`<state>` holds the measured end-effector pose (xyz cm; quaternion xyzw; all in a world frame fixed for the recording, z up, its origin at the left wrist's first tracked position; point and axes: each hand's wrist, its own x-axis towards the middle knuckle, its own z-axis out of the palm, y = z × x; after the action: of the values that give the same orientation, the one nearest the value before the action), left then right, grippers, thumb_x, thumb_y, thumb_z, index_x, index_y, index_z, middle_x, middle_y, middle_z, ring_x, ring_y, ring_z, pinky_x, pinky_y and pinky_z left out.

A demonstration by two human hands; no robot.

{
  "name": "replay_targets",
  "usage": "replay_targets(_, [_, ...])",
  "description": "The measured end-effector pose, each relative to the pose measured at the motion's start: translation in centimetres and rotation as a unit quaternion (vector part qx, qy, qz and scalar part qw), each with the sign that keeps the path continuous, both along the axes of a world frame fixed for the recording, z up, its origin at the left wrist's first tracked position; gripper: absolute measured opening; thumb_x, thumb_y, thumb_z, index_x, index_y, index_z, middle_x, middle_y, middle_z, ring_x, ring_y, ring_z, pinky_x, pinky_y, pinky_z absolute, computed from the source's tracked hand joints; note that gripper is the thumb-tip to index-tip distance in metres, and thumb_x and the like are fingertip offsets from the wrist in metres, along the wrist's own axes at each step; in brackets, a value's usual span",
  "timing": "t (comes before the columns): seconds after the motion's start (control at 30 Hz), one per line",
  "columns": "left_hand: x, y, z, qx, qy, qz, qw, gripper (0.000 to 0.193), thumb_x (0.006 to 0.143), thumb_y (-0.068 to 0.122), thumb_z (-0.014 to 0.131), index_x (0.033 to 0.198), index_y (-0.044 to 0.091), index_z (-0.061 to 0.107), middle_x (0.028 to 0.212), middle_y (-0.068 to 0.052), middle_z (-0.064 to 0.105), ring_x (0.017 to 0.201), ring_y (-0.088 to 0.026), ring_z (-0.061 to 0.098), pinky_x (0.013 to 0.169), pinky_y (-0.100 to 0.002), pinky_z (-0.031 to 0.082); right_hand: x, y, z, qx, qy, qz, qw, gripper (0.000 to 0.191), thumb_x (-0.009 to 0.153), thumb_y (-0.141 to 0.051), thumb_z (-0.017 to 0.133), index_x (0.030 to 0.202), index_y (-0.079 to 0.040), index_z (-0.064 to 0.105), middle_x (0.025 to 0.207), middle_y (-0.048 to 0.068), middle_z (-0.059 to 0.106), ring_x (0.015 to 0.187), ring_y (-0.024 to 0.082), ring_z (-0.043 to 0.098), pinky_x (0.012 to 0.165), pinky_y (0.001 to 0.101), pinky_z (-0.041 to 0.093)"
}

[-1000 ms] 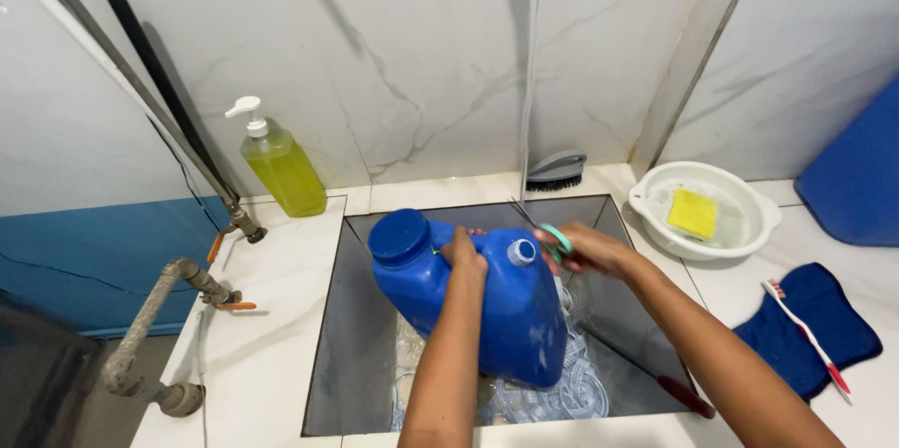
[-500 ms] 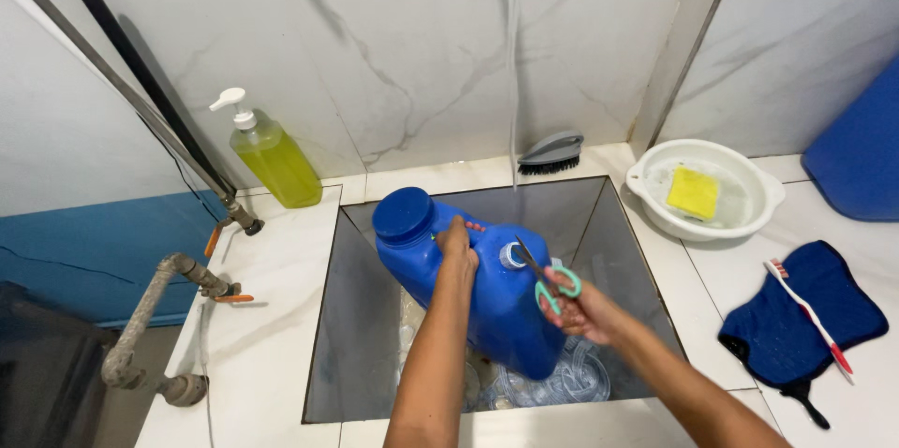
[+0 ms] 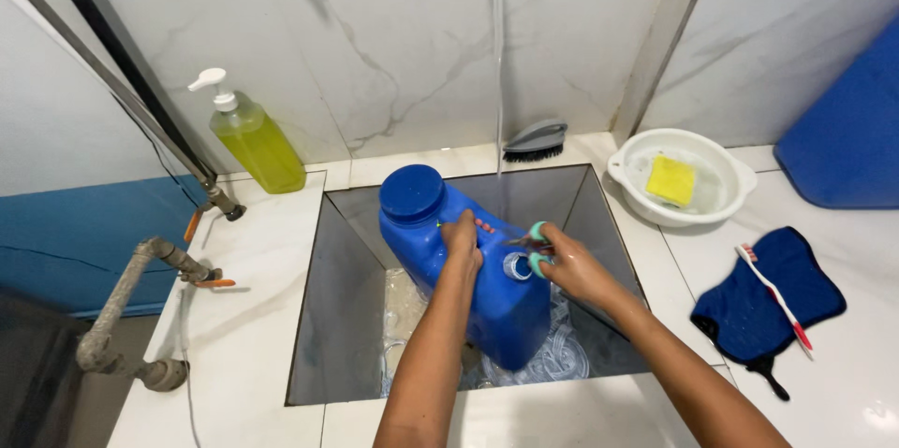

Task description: The person washes plastic water jugs at a stainless steel sink. They scrub a green jug and a blue jug with a sponge and toothbrush under running water, rinse the interiors, unscrew and rinse the lids, and carry the cleaned jugs to a row of jugs lined up on the floor.

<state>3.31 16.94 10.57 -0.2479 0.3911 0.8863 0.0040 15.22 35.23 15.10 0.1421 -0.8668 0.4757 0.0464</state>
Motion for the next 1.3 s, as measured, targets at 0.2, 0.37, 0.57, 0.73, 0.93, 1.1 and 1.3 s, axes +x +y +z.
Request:
replay_targets(0.2, [0.8, -0.2, -1.0, -0.03, 0.004, -0.054, 0.998, 0.01, 0.087, 0.002, 0.057, 0.081, -0.004, 0.052, 0.064, -0.014, 0.054, 0.049, -0.024, 0.055, 0.047, -0.043, 0.053, 1.6, -1.7, 2.6, 0.12, 0.024, 0.064, 0.99, 0.028, 0.083, -0.006, 0.072, 0.106, -0.004, 0.057, 0.103, 0.017, 0.073, 0.097, 0.036, 0.072, 0.079, 0.0432, 0.055])
replay_targets(0.37, [1.6, -0.5, -1.2, -0.018, 0.048, -0.037, 0.998, 0.012, 0.089, 0.002, 0.058, 0.083, -0.006, 0.051, 0.065, -0.013, 0.056, 0.049, -0.023, 0.056, 0.047, -0.042, 0.054, 2.9, -3.4, 2.3, 0.151, 0.092, 0.003, 0.984, 0.023, 0.084, -0.009, 0.071, 0.103, -0.004, 0.059, 0.095, 0.019, 0.071, 0.094, 0.04, 0.07, 0.08, 0.0476, 0.053])
replay_targets(0.57, [2.5, -0.3, -0.5, 0.0, 0.035, 0.001, 0.999, 0.004, 0.087, 0.0, 0.056, 0.09, -0.001, 0.053, 0.064, -0.012, 0.054, 0.049, -0.023, 0.055, 0.046, -0.042, 0.053, -0.7, -2.6, -2.6, 0.05, -0.047, -0.205, 0.976, 0.035, 0.081, -0.02, 0.074, 0.111, -0.004, 0.065, 0.095, 0.023, 0.073, 0.091, 0.041, 0.072, 0.078, 0.0474, 0.056])
replay_targets(0.73, [2.8, -1.4, -0.6, 0.031, 0.053, 0.071, 0.996, 0.005, 0.087, 0.001, 0.055, 0.091, 0.002, 0.052, 0.063, -0.011, 0.052, 0.047, -0.023, 0.052, 0.045, -0.043, 0.052, -0.7, 0.9, -8.3, 0.109, -0.003, -0.283, 0.953, 0.034, 0.086, -0.019, 0.072, 0.114, -0.002, 0.063, 0.104, 0.026, 0.072, 0.098, 0.048, 0.067, 0.082, 0.0536, 0.052])
replay_targets(0.93, [1.7, -2.2, -0.6, 0.067, 0.044, 0.178, 0.981, 0.003, 0.088, 0.0, 0.053, 0.09, -0.002, 0.052, 0.066, -0.012, 0.054, 0.049, -0.024, 0.054, 0.047, -0.043, 0.055, -0.8, 2.9, -9.3, 0.095, 0.005, -0.274, 0.957, 0.035, 0.081, -0.017, 0.074, 0.112, -0.003, 0.065, 0.102, 0.026, 0.07, 0.098, 0.048, 0.066, 0.08, 0.0531, 0.053])
replay_targets(1.1, [1.8, -2.5, -1.0, 0.049, 0.037, 0.161, 0.985, 0.005, 0.087, -0.001, 0.055, 0.091, -0.001, 0.052, 0.067, -0.012, 0.055, 0.05, -0.024, 0.054, 0.048, -0.043, 0.054, -1.4, 6.6, -6.0, 0.101, -0.199, -0.161, 0.961, 0.03, 0.093, -0.025, 0.072, 0.101, 0.004, 0.064, 0.08, 0.023, 0.072, 0.066, 0.036, 0.074, 0.055, 0.0452, 0.06])
replay_targets(1.3, [3.3, -6.6, -2.7, -0.003, 0.018, -0.028, 0.999, 0.01, 0.089, 0.006, 0.06, 0.084, 0.0, 0.054, 0.066, -0.01, 0.056, 0.052, -0.021, 0.057, 0.052, -0.039, 0.056, 1.7, 13.5, -5.4, 0.065, -0.305, -0.219, 0.925, 0.043, 0.093, -0.025, 0.068, 0.121, -0.005, 0.042, 0.068, 0.017, 0.068, 0.049, 0.025, 0.066, 0.041, 0.0397, 0.053])
